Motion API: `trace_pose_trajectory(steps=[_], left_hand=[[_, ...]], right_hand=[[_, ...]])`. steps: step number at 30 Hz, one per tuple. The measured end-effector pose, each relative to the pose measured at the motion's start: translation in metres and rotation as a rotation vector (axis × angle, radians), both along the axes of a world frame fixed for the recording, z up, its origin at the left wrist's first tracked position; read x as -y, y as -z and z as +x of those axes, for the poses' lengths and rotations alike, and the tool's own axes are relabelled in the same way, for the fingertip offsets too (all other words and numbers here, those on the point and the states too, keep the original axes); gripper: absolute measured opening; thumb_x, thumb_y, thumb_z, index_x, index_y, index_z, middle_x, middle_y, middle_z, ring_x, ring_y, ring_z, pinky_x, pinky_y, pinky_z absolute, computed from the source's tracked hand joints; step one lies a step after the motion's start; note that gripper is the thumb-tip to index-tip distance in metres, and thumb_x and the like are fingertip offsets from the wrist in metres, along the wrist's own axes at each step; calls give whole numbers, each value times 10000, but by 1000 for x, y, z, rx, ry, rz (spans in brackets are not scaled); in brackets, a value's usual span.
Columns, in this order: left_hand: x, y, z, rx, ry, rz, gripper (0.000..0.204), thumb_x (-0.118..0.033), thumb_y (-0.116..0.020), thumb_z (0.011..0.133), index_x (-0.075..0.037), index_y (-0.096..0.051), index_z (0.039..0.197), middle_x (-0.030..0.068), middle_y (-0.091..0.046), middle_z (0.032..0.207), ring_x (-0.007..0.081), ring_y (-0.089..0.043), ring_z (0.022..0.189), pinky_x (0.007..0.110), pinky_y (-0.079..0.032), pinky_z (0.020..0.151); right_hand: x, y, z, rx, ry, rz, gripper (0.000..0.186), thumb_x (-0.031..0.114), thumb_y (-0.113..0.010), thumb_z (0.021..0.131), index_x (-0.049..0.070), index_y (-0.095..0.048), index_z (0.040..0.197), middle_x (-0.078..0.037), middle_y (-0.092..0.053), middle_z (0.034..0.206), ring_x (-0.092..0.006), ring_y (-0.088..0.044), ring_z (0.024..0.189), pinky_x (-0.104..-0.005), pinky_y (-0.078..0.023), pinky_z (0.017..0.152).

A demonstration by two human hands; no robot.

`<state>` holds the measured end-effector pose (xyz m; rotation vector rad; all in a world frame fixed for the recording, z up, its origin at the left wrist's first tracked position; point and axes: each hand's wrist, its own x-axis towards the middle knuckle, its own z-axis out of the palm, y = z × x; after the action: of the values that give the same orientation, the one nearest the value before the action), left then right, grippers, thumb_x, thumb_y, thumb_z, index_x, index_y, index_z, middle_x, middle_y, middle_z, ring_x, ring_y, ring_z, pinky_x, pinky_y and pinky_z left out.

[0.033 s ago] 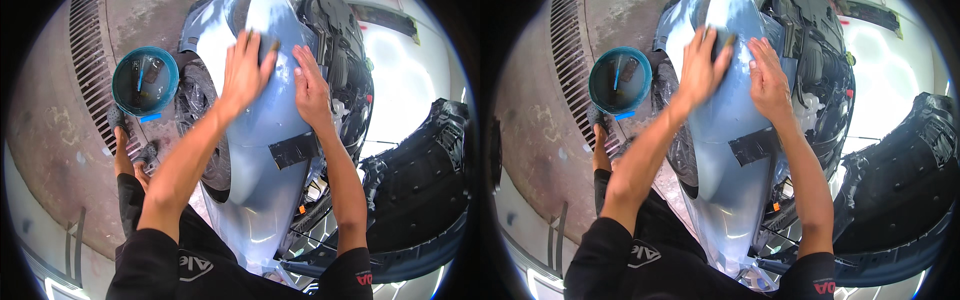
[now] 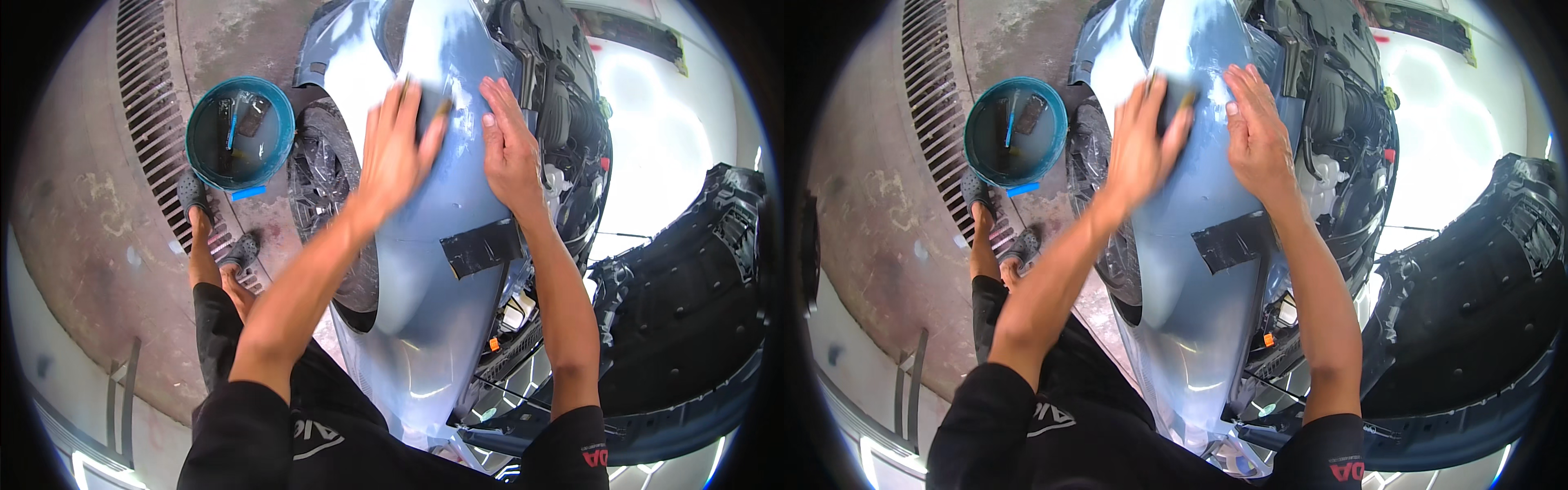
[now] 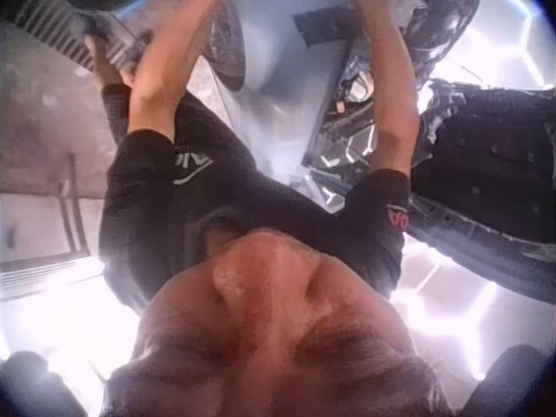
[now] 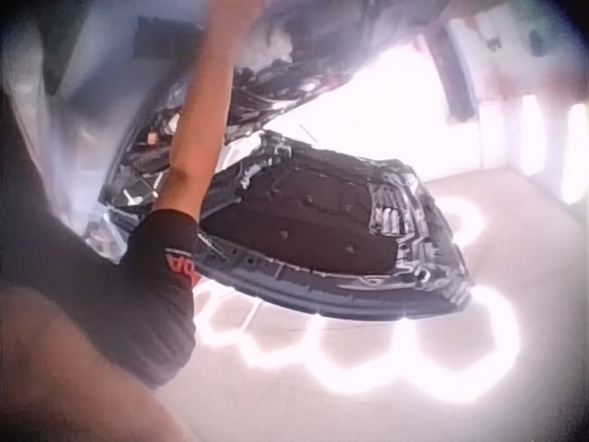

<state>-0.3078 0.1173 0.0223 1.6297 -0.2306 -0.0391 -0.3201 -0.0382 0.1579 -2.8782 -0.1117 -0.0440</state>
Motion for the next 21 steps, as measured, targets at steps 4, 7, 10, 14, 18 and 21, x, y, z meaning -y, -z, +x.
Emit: trace_pose_trajectory(steps=[4, 7, 10, 14, 18, 21], left_hand=[[-37, 8, -101, -134, 73, 75, 727, -288, -836, 1021, 79, -568, 1589, 342, -551, 1620, 515, -557, 1417, 549, -477, 1198], [-12, -12, -19, -197, -14, 8, 687, -313, -800, 1039, 85, -590, 1557, 324, -587, 1573, 489, -587, 1313, 523, -494, 1156], [-12, -6, -20, -199, -36, 25, 672, -311, -795, 1040, 101, -608, 1537, 339, -594, 1561, 493, -582, 1326, 522, -492, 1162], [-39, 12, -85, -184, -6, 81, 675, -292, -802, 1035, 114, -604, 1537, 341, -601, 1562, 483, -577, 1359, 518, -488, 1185], [-12, 8, -12, -178, -27, -16, 669, -303, -763, 1041, 119, -590, 1531, 337, -581, 1571, 508, -556, 1337, 535, -467, 1191], [-22, 30, -47, -152, -34, 6, 680, -313, -769, 1033, 109, -587, 1534, 322, -605, 1534, 495, -560, 1309, 535, -467, 1181]], right_hand=[[4, -4, -4, -4, -12, -61, 377, 80, -578, 1158, -12, -662, 1514, -210, -667, 1578, -438, -513, 1589, -508, -426, 1302], [0, -1, 0, -9, 12, -14, 378, 79, -578, 1159, -5, -663, 1518, -206, -666, 1583, -431, -512, 1593, -502, -423, 1305], [1, 1, 7, 9, -16, -42, 379, 80, -579, 1161, -6, -660, 1520, -206, -662, 1589, -428, -505, 1600, -501, -418, 1309], [2, -2, 3, -16, -2, -92, 385, 96, -580, 1167, -7, -658, 1529, -200, -660, 1597, -413, -499, 1608, -497, -419, 1309], [-3, -1, 8, -17, -3, -85, 399, 123, -589, 1172, -4, -651, 1544, -193, -648, 1615, -400, -488, 1619, -492, -416, 1310], [-1, -2, 7, -37, -4, -106, 409, 139, -599, 1173, 0, -645, 1554, -188, -635, 1632, -394, -480, 1626, -488, -412, 1314]])
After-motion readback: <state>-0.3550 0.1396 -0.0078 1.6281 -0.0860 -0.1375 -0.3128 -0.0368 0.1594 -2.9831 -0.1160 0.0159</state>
